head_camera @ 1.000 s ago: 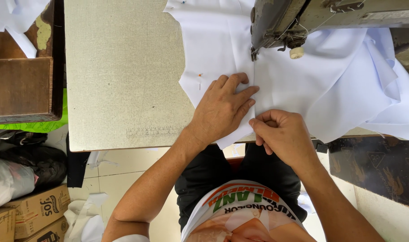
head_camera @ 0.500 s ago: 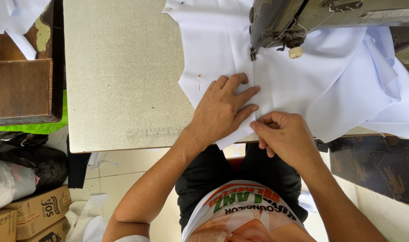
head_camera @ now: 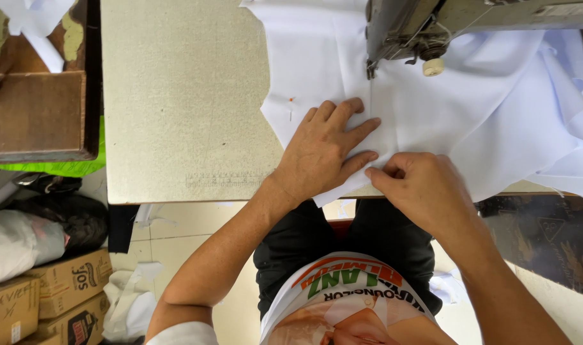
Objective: Aligning and folding white fabric pieces on a sewing machine table in preparation for stitching.
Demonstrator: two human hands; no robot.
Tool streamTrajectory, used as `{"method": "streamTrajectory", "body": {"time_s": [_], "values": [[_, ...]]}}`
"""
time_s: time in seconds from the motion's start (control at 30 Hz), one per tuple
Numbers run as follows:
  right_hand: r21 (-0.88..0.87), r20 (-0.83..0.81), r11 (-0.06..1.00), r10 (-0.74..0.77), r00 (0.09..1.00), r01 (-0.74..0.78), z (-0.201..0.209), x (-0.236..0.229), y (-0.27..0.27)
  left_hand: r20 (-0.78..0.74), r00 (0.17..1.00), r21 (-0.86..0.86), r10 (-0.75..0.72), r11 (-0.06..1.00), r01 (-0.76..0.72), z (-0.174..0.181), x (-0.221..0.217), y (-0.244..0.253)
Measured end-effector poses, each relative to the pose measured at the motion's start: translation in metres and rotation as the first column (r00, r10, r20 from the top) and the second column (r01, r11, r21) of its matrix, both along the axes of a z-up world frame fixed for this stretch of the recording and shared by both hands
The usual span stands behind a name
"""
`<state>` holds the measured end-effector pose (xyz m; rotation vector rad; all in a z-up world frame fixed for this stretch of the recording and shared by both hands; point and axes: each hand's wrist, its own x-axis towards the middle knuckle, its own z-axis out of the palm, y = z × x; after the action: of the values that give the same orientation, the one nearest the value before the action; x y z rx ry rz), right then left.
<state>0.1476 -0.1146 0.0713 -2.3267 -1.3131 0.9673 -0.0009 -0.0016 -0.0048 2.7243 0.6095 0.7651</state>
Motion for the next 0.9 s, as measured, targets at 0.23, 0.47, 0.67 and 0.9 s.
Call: {"method": "streamTrajectory", "body": {"time_s": [0.23,0.47,0.67,0.9], "values": [[0.463,0.427,0.717,0.335,0.84,-0.521,-0.048,0.025,-0.009,0.215,0.975,-0.143,0.056,0.989,-0.025,0.039,-0.047,-0.05],[0.589,0.498,0.519,0.371,0.784,-0.619,-0.062,0.032,-0.012,-0.054,0.753,-0.974,0.656,0.131,-0.184,0.013,-0.074,-0.129],[0.583,0.495,0.534,0.365,0.788,-0.613,-0.063,0.029,-0.013,-0.054,0.681,-0.991,0.73,-0.123,0.052,0.023,-0.055,-0.118],[0.595,0.481,0.531,0.366,0.796,-0.604,-0.06,0.027,-0.014,0.016,0.587,-0.996,0.809,-0.042,0.085,0.003,-0.042,-0.13]]}}
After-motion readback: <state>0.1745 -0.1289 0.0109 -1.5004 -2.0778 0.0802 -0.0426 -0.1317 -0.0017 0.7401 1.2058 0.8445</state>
